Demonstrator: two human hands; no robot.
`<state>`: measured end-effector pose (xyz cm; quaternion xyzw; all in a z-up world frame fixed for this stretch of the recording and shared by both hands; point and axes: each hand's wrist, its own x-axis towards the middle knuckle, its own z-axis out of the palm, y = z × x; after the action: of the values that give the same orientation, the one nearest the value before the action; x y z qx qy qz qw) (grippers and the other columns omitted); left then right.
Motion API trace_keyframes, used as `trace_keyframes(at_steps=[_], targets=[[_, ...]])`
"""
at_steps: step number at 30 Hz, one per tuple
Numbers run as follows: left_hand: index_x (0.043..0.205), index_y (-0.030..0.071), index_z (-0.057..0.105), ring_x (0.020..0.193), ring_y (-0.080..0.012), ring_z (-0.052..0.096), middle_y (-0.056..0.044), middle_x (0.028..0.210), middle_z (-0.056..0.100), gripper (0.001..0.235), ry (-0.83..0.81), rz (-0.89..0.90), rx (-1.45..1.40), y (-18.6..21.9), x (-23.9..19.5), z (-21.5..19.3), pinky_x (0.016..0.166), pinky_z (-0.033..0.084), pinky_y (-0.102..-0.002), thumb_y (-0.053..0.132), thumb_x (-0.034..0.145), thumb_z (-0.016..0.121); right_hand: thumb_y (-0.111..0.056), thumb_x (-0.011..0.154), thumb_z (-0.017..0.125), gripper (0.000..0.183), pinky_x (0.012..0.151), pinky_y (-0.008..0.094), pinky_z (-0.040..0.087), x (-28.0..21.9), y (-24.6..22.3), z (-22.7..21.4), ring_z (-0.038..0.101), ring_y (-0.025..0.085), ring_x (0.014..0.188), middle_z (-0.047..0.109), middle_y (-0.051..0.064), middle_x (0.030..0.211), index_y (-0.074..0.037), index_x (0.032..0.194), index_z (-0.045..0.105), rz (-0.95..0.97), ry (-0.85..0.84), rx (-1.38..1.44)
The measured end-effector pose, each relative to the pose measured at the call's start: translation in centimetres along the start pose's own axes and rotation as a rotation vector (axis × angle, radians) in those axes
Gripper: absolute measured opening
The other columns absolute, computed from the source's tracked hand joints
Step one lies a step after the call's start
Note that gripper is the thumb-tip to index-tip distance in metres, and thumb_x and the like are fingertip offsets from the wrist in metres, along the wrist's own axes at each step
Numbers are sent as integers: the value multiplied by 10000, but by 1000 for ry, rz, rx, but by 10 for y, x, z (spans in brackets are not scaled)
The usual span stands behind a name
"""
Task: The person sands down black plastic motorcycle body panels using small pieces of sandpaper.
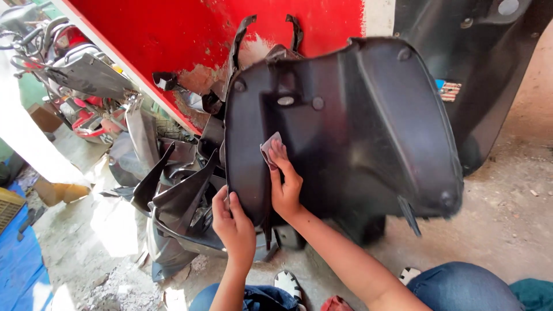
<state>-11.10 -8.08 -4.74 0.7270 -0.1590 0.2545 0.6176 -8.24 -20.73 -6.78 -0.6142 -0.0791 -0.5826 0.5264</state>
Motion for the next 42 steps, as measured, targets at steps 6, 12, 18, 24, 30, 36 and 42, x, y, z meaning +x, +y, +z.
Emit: trace_keyframes(at_steps=[6,12,18,24,30,36,42], targets=[[1356,-24,529,827,-88,628,-89,950,718,308,-8,-71,-24,-13,-18,3,738,511,-230,119,1083,512,37,1081,523,278,1269,418,375,-14,-2,-2,518,317,1475,599,206,1494,31,1351,589,150,-18,90],[1372,-29,530,825,-63,601,-77,994,687,306,-43,-25,-130,-41,-30,-7,712,494,-211,110,1100,498,11,1066,526,303,1256,413,349,-2,-27,-25,482,323,1485,579,210,1502,39,1362,586,134,-104,59],[1398,-33,516,820,-57,594,-73,964,698,332,-60,-35,-110,-43,-36,-13,722,478,-196,104,1096,498,-198,1178,411,365,1252,457,370,69,-31,-133,491,332,1419,524,181,1479,45,1434,502,-46,477,-447],[1401,-35,503,828,-75,621,-83,937,714,339,-76,18,-93,-34,-34,-5,740,492,-203,101,1090,501,-223,1129,489,356,1100,555,341,102,7,-204,551,403,1237,656,208,1303,-5,1404,547,164,377,-942],[1387,-18,498,901,-116,671,-123,1008,739,310,-62,45,-63,2,-21,-10,802,529,-253,115,1107,488,-319,1134,477,307,1059,441,438,111,-34,-197,631,315,1191,691,119,1228,-82,1300,580,316,282,-599],[1283,19,465,806,-250,719,-185,926,745,271,-172,-122,112,20,-17,-15,720,536,-353,194,1076,474,-261,1150,521,276,1047,476,340,106,-35,-201,572,354,1169,686,143,1215,-69,1327,611,196,268,-1030],[1142,24,468,688,-372,690,-207,786,719,236,-175,-190,319,21,-2,-30,646,500,-444,241,1050,484,-243,1136,541,323,1064,452,337,104,-43,-182,588,311,1205,683,125,1279,-28,1373,589,-4,193,-960]])
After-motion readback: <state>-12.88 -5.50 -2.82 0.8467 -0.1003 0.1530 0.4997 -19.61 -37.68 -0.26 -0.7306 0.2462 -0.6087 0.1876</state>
